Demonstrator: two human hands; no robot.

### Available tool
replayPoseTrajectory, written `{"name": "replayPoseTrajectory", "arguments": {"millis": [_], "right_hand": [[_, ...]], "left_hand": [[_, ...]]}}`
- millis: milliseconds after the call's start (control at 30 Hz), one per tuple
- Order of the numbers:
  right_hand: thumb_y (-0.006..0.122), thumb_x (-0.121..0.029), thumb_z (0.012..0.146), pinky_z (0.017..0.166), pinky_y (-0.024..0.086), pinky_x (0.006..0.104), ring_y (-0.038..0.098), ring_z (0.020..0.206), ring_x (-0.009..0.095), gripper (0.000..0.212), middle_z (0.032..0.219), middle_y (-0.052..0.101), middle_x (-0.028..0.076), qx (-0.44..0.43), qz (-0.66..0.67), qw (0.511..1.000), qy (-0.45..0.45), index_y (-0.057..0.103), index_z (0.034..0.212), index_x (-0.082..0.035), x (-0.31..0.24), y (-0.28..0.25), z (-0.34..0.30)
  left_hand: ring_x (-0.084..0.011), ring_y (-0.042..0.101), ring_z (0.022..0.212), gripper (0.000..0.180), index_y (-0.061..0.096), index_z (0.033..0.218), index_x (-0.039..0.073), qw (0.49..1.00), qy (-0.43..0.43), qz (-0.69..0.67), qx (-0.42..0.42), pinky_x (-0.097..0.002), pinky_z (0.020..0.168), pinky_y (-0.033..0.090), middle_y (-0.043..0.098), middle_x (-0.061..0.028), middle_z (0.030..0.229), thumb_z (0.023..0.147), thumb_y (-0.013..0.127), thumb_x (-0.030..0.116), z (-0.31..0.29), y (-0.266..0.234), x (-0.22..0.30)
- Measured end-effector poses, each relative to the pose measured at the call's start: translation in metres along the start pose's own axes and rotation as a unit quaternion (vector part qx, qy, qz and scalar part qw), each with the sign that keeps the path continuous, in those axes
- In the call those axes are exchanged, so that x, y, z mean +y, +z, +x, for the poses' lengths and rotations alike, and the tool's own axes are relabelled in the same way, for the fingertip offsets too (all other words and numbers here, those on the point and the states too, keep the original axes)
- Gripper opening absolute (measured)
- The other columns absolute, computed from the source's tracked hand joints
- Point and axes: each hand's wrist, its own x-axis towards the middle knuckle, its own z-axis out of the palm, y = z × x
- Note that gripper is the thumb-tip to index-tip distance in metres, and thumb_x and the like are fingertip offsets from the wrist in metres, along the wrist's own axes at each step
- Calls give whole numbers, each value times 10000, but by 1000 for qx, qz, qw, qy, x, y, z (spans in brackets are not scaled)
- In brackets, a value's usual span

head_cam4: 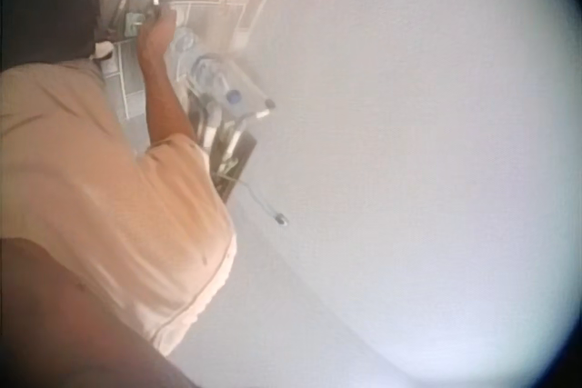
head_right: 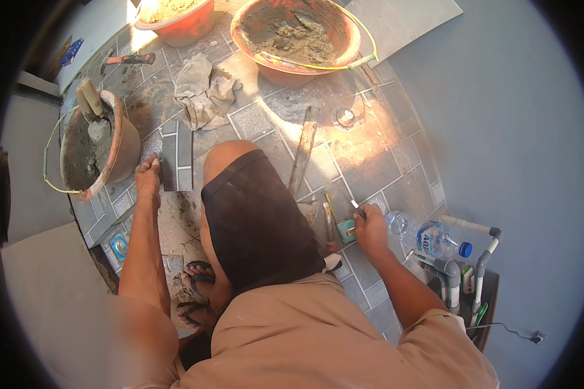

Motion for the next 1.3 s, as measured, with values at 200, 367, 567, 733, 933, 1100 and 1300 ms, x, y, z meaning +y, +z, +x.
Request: {"name": "replayPoseTrajectory", "arguments": {"millis": [200, 367, 567, 733, 933, 1100, 1300], "right_hand": [[917, -380, 770, 890, 535, 565, 644, 1068, 468, 704, 1289, 566, 253, -118, -171, 978, 23, 564, 1275, -38, -8, -1, -19], [860, -376, 847, 899, 529, 514, 670, 1057, 430, 678, 1142, 631, 230, -121, -121, 984, -45, 514, 1309, -20, 17, 19, -24], [650, -324, 1039, 689, 440, 291, 572, 803, 123, 335, 972, 629, 37, -24, 216, 976, -18, 588, 1234, -59, -38, 15, 24], [518, -430, 1078, 607, 412, 215, 558, 736, 66, 516, 1172, 722, 113, -59, 507, 859, -44, 577, 1432, -59, -219, -22, 75], [538, -326, 1063, 504, 375, 204, 568, 685, 74, 490, 1195, 734, 242, -484, 609, 605, -169, 561, 1403, 27, -395, 38, 21], [689, -334, 991, 478, 318, 222, 502, 646, 72, 344, 869, 628, 28, -614, 467, 633, -71, 628, 1162, -41, -450, 129, -72], [717, -347, 1005, 528, 371, 264, 508, 674, 98, 378, 906, 595, 33, -787, 280, 547, -49, 581, 1224, -71, -424, 181, -182]], "left_hand": [[-235, 630, 1184, 418, 627, 1453, 65, 958, 7, 64, -280, -380, 1049, 471, 662, -163, 1357, 1079, 543, 232, -77, -104, 54], [-344, 562, 1361, 556, 458, 1611, 146, 882, -30, 283, -375, -426, 1126, 463, 560, -212, 1530, 1076, 537, 276, -178, -314, 76], [-430, 479, 1448, 680, 378, 1656, 179, 929, -334, -159, -12, -564, 1170, 421, 450, -190, 1633, 1072, 544, 484, -364, -451, 22], [-406, 450, 1473, 696, 378, 1633, 108, 815, -375, -410, 162, -524, 1216, 361, 409, -193, 1654, 1094, 481, 535, -539, -319, -72], [-387, 451, 1475, 660, 396, 1593, 48, 591, -355, -597, 410, -512, 1210, 368, 422, -180, 1643, 1114, 442, 500, -622, -208, -8], [-351, 410, 1506, 640, 431, 1552, -7, 770, -177, -233, 567, -500, 1243, 314, 428, -192, 1632, 1127, 412, 472, -621, -240, 75], [-335, 338, 1556, 650, 375, 1568, -69, 845, 27, 16, 534, -498, 1292, 220, 419, -222, 1627, 1134, 343, 413, -530, -252, 101]]}}
